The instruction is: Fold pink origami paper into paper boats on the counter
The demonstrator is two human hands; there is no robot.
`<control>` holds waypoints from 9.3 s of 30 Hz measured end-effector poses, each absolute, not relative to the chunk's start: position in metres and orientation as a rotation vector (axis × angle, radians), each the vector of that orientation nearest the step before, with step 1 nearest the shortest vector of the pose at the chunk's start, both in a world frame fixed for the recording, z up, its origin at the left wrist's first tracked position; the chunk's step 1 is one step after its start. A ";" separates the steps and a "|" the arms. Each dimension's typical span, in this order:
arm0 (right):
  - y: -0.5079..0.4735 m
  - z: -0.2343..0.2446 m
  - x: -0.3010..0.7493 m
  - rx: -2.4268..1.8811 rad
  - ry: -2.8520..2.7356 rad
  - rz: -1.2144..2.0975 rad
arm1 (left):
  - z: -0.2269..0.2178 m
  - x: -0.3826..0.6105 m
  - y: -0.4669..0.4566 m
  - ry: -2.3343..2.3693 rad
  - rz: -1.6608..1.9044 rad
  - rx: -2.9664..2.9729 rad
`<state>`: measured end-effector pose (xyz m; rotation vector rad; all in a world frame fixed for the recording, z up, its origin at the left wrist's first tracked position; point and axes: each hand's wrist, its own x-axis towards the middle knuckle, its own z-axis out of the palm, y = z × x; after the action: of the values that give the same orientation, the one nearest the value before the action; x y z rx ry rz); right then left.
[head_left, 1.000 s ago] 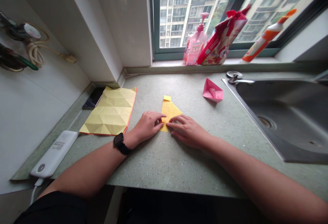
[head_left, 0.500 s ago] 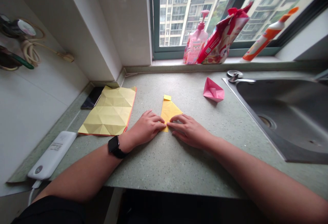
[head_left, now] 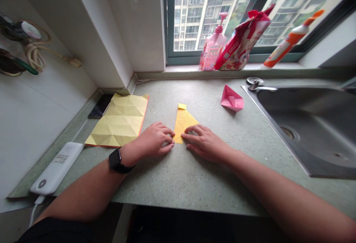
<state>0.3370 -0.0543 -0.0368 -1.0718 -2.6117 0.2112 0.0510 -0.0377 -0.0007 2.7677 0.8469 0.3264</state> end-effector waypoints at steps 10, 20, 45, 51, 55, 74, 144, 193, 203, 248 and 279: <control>-0.059 -0.041 0.322 -1.162 -2.550 0.109 | -0.003 0.051 -0.036 0.840 0.361 2.760; -0.025 -0.060 0.356 -1.451 -2.194 0.098 | -0.007 0.051 -0.033 0.798 0.395 2.758; -0.016 -0.065 0.363 -1.319 -2.168 0.347 | -0.006 0.051 -0.033 0.761 0.409 2.716; -0.017 -0.063 0.362 -1.322 -2.177 0.365 | -0.006 0.051 -0.033 0.773 0.401 2.736; -0.017 -0.061 0.361 -1.310 -2.148 0.415 | -0.005 0.051 -0.033 0.762 0.399 2.755; -0.029 -0.029 0.352 -1.114 -1.799 0.281 | -0.013 0.056 -0.040 0.998 0.625 2.723; -0.017 -0.045 0.360 -1.347 -1.714 0.530 | -0.014 0.052 -0.027 1.283 1.102 1.966; -0.035 -0.044 0.348 -0.912 -2.330 0.499 | -0.032 0.068 -0.025 0.711 0.658 2.689; -0.046 -0.042 0.340 -0.939 -2.436 0.356 | -0.028 0.080 -0.035 0.925 0.536 2.666; -0.026 -0.057 0.358 -1.235 -2.211 0.378 | -0.029 0.081 -0.040 0.800 0.502 2.714; -0.029 -0.071 0.343 -1.487 -2.149 0.326 | -0.028 0.083 -0.040 0.790 0.528 2.760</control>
<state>0.3425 -0.0290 -0.0705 -1.4869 -2.1488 0.3258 0.0829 -0.0403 -0.0284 2.7600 0.7905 0.5279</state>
